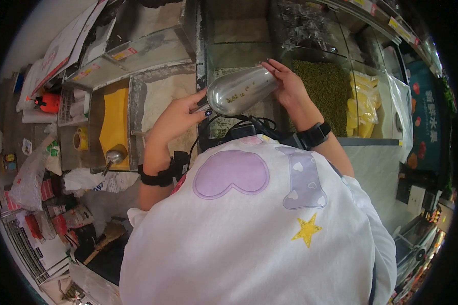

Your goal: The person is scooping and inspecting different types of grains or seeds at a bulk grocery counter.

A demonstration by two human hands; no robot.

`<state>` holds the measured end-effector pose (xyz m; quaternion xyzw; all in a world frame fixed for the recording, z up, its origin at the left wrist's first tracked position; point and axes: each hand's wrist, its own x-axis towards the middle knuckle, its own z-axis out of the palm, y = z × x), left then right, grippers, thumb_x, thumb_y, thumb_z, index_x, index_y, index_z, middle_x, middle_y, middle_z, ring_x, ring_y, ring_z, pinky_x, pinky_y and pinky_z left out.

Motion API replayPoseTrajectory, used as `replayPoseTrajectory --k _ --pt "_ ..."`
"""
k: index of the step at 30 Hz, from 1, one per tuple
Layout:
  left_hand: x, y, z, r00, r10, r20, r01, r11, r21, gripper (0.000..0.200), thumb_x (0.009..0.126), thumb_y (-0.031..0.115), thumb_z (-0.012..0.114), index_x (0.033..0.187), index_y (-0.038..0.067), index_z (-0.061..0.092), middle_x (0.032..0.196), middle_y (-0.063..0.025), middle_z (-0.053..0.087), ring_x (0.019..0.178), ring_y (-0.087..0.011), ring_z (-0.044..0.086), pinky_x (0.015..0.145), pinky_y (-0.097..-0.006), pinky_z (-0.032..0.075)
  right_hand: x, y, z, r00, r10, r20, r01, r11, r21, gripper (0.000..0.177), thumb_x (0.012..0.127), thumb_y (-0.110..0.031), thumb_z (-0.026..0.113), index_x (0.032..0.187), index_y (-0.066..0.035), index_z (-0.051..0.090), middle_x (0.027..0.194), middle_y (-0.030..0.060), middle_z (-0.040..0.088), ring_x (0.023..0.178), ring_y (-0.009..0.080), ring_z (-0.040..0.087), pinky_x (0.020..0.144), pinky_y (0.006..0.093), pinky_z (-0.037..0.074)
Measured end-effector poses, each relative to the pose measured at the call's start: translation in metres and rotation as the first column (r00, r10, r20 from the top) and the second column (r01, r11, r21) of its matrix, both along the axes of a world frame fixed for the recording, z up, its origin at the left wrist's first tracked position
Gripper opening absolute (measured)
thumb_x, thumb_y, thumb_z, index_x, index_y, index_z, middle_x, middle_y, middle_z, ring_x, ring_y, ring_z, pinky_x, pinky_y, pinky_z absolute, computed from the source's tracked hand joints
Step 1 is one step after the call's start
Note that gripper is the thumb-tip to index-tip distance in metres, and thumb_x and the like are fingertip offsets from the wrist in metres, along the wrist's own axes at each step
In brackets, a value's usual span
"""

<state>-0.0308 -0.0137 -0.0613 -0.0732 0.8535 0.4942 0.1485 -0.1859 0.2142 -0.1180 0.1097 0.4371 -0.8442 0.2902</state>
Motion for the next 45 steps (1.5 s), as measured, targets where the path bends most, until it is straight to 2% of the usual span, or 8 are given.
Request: replayPoseTrajectory --k 4,6,15,31,34,37,40,45 --pt "0.001 0.003 -0.005 1.000 0.002 0.017 -0.002 0.999 -0.052 0.064 0.074 0.007 0.060 0.134 0.010 0.039 0.072 -0.0134 0.059 0.066 -0.0163 0.054 0.065 -0.0277 0.043 0.000 0.008 -0.002 0.989 0.053 0.138 -0.061 0.996 0.057 0.037 0.093 -0.018 0.036 0.123 -0.001 0.047 0.118 0.0135 0.055 0.108 0.0244 0.051 0.098 0.0403 0.031" --pt "-0.001 0.003 -0.003 0.997 -0.078 -0.009 0.074 0.973 -0.220 0.062 0.074 0.014 0.061 0.133 0.014 0.042 0.076 -0.0167 0.060 0.068 -0.0237 0.058 0.066 -0.0305 0.045 -0.001 0.012 -0.007 0.951 0.242 0.191 -0.230 0.970 -0.082 0.038 0.091 -0.023 0.037 0.118 -0.001 0.051 0.108 0.0111 0.058 0.098 0.0238 0.053 0.095 0.0379 0.035" --pt "-0.007 0.023 0.054 0.981 -0.195 -0.024 0.139 0.779 -0.611 0.058 0.072 0.014 0.062 0.128 0.016 0.047 0.082 -0.0206 0.060 0.073 -0.0352 0.059 0.066 -0.0381 0.046 0.004 0.003 -0.023 0.944 0.074 0.321 -0.052 0.996 -0.076 0.031 0.090 -0.021 0.037 0.102 -0.002 0.060 0.098 0.0073 0.060 0.094 0.0227 0.054 0.086 0.0357 0.041" --pt "-0.009 0.018 0.072 0.968 -0.229 -0.103 0.112 0.759 -0.641 0.057 0.071 0.013 0.063 0.126 0.019 0.049 0.080 -0.0212 0.059 0.073 -0.0352 0.057 0.067 -0.0396 0.045 0.004 0.003 -0.021 0.943 0.047 0.330 -0.019 0.996 -0.087 0.029 0.088 -0.016 0.040 0.099 0.003 0.060 0.096 0.0080 0.061 0.092 0.0197 0.055 0.086 0.0321 0.043" --pt "-0.007 0.015 0.076 0.984 -0.176 -0.007 0.132 0.761 -0.635 0.055 0.074 0.018 0.059 0.128 0.023 0.047 0.085 -0.0187 0.061 0.078 -0.0332 0.060 0.068 -0.0395 0.046 -0.004 0.011 -0.024 0.934 -0.023 0.358 0.093 0.979 -0.179 0.035 0.090 -0.014 0.036 0.113 0.008 0.049 0.113 0.0167 0.054 0.104 0.0258 0.052 0.092 0.0358 0.042" --pt "-0.001 0.008 0.073 0.992 -0.123 -0.019 0.089 0.807 -0.584 0.056 0.074 0.017 0.058 0.128 0.026 0.047 0.082 -0.0193 0.060 0.076 -0.0330 0.060 0.067 -0.0392 0.046 -0.018 0.044 -0.022 0.944 0.028 0.330 0.143 0.865 -0.481 0.046 0.094 -0.015 0.026 0.131 0.012 0.026 0.135 0.0257 0.032 0.123 0.0383 0.037 0.099 0.0447 0.036" --pt "0.003 0.004 0.067 0.997 -0.031 0.064 0.062 0.821 -0.567 0.057 0.073 0.017 0.058 0.128 0.026 0.046 0.078 -0.0186 0.060 0.073 -0.0324 0.060 0.065 -0.0385 0.046 -0.035 0.082 -0.020 0.925 -0.168 0.342 0.305 0.864 -0.400 0.048 0.094 -0.017 0.025 0.133 0.011 0.024 0.137 0.0267 0.028 0.127 0.0375 0.031 0.103 0.0443 0.032" --pt "0.006 -0.006 0.046 0.996 -0.040 0.079 0.077 0.834 -0.546 0.060 0.072 0.018 0.059 0.130 0.024 0.045 0.074 -0.0175 0.060 0.069 -0.0313 0.060 0.063 -0.0372 0.045 -0.048 0.138 -0.021 0.871 -0.379 0.313 0.472 0.823 -0.318 0.058 0.094 -0.024 0.027 0.137 0.011 0.009 0.145 0.0269 0.007 0.136 0.0366 0.007 0.112 0.0424 0.010"
